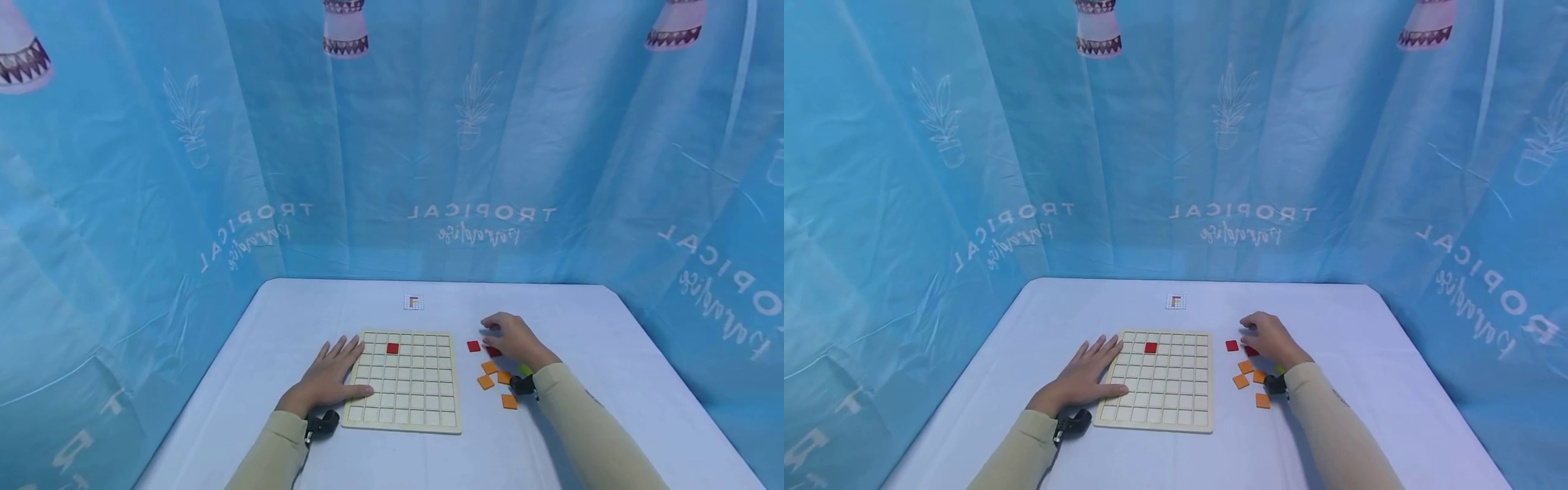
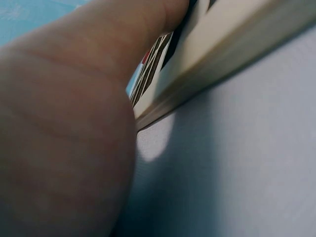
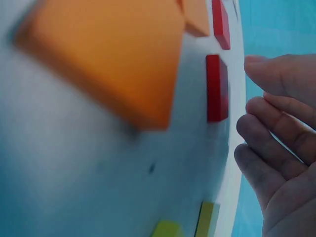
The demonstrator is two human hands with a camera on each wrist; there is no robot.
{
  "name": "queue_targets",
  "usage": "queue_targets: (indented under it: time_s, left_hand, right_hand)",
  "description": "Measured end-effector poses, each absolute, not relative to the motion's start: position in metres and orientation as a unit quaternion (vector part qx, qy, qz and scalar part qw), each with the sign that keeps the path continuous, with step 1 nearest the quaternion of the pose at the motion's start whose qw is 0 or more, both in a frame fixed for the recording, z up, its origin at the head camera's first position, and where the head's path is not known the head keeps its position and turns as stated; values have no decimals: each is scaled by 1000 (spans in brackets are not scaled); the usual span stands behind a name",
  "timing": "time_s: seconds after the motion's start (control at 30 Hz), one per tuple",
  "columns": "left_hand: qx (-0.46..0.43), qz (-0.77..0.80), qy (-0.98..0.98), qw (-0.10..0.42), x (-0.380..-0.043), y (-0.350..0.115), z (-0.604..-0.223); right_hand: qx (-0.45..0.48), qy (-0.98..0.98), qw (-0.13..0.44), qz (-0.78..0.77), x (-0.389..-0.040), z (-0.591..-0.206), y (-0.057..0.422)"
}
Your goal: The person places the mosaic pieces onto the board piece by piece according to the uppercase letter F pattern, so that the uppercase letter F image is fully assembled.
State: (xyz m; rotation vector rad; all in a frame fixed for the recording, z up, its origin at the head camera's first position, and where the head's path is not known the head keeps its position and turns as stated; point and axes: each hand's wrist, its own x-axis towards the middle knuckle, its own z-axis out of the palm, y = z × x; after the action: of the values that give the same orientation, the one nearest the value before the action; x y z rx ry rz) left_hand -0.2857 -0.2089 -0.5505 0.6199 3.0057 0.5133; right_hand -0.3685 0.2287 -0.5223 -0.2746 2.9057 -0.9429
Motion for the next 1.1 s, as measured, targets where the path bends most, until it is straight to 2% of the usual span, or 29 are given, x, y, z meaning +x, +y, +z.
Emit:
queue_targets:
  time_s: [0.33, 1.1]
  left_hand:
    - [198, 162, 967, 15, -286, -208, -550]
    - [203, 163, 966, 12, -285, -209, -550]
  right_hand:
    - [-112, 930, 56, -347, -364, -528, 229]
    - [-158, 939, 51, -303, -362, -532, 216]
